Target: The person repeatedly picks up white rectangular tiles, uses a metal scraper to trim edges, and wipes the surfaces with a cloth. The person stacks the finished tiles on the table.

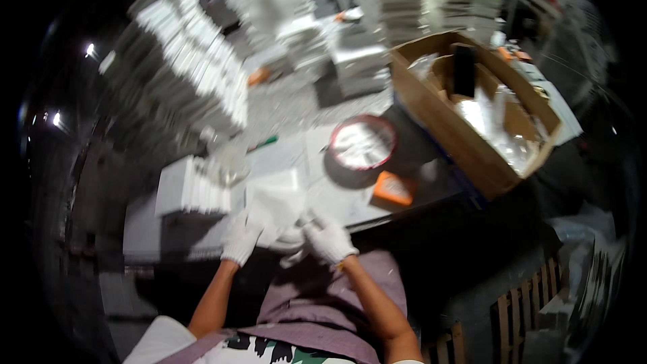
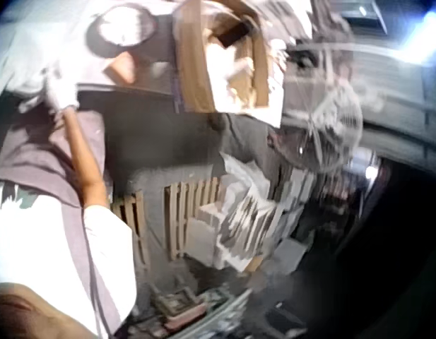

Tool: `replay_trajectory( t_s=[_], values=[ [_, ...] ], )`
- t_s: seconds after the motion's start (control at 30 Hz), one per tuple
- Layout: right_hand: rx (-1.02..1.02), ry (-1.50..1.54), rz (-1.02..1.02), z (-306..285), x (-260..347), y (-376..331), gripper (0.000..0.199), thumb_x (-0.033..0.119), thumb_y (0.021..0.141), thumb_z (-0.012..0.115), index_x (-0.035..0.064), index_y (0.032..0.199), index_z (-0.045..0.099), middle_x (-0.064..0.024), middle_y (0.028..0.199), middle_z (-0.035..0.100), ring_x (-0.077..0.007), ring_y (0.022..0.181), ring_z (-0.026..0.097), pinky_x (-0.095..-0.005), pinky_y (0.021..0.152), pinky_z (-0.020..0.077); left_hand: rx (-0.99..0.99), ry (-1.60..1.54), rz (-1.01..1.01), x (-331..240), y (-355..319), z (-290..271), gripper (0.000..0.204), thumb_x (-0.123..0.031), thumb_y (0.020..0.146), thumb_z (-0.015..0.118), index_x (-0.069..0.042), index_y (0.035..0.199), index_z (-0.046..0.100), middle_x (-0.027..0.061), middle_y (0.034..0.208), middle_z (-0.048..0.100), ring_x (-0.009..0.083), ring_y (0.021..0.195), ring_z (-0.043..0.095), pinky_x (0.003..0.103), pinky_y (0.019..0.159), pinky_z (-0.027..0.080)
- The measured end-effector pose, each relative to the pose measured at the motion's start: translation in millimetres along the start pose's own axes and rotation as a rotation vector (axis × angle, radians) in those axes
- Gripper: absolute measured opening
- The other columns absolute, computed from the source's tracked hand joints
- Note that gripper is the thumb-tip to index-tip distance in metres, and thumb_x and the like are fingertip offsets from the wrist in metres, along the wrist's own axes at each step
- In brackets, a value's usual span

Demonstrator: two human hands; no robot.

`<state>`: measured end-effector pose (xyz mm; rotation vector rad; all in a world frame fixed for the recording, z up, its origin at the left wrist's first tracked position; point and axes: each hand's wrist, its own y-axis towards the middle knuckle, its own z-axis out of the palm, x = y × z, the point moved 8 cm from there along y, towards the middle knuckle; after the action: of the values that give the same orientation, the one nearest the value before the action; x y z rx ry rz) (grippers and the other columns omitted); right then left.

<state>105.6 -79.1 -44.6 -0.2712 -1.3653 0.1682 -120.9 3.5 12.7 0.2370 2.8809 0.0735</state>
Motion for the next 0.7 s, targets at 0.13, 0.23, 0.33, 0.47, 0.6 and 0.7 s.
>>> replay_trajectory(
  t_s=[0.13,0.23,0.33,0.47,0.6,0.7],
  values=[
    [-0.305,-0.259,-0.202,-44,0,-31,0.04,0.016,0.091,0.063,0.0031,0.128,0.059,-0.0098,0.104,0.068,-0.0167,0.095,0.064,-0.0287,0.085,0.0507,-0.094,0.226,0.101,-12,-6,0,0.055,-0.038,0.073,0.071,-0.015,0.123,0.061,0.0122,0.117,0.058,0.0328,0.108,0.054,0.042,0.095,0.043],
    [-0.423,-0.472,-0.217,-61,28,-50,0.035,0.012,0.087,0.066,0.0085,0.121,0.066,-0.0114,0.107,0.068,-0.019,0.097,0.066,-0.0302,0.088,0.0508,-0.217,0.122,0.353,-39,-14,5,0.053,-0.036,0.072,0.073,-0.017,0.121,0.062,0.0077,0.118,0.057,0.0293,0.111,0.051,0.042,0.099,0.039],
    [-0.474,-0.729,-0.445,-52,64,-47,0.031,0.01,0.084,0.068,0.0111,0.115,0.068,-0.0118,0.1,0.068,-0.0263,0.091,0.066,-0.0338,0.082,0.0518,-0.199,-0.065,0.465,-57,-5,22,0.054,-0.036,0.07,0.074,-0.018,0.12,0.063,0.0057,0.121,0.055,0.0293,0.117,0.048,0.044,0.102,0.036],
    [-0.499,-0.983,-0.624,-29,89,-22,0.028,0.008,0.078,0.069,0.0141,0.104,0.071,-0.0099,0.085,0.066,-0.029,0.079,0.064,-0.0379,0.07,0.0504,-0.295,-0.113,0.549,-61,2,34,0.052,-0.042,0.074,0.071,-0.017,0.119,0.064,0.0095,0.128,0.052,0.0296,0.127,0.041,0.048,0.11,0.027],
    [-0.387,-1.269,-0.641,8,97,19,0.025,0.011,0.083,0.063,0.0154,0.107,0.07,-0.0088,0.083,0.064,-0.0288,0.077,0.062,-0.0394,0.072,0.0492,-0.269,-0.091,0.516,-61,4,33,0.047,-0.045,0.082,0.063,-0.018,0.121,0.064,0.0119,0.133,0.05,0.0329,0.128,0.04,0.049,0.112,0.025],
    [-0.253,-1.446,-0.608,23,81,40,0.028,0.011,0.083,0.059,0.0138,0.11,0.067,-0.0078,0.085,0.063,-0.0289,0.078,0.061,-0.0411,0.074,0.0479,-0.204,-0.042,0.462,-61,7,34,0.047,-0.047,0.085,0.061,-0.022,0.125,0.063,0.0098,0.138,0.048,0.03,0.133,0.037,0.047,0.115,0.023]
  ],
)
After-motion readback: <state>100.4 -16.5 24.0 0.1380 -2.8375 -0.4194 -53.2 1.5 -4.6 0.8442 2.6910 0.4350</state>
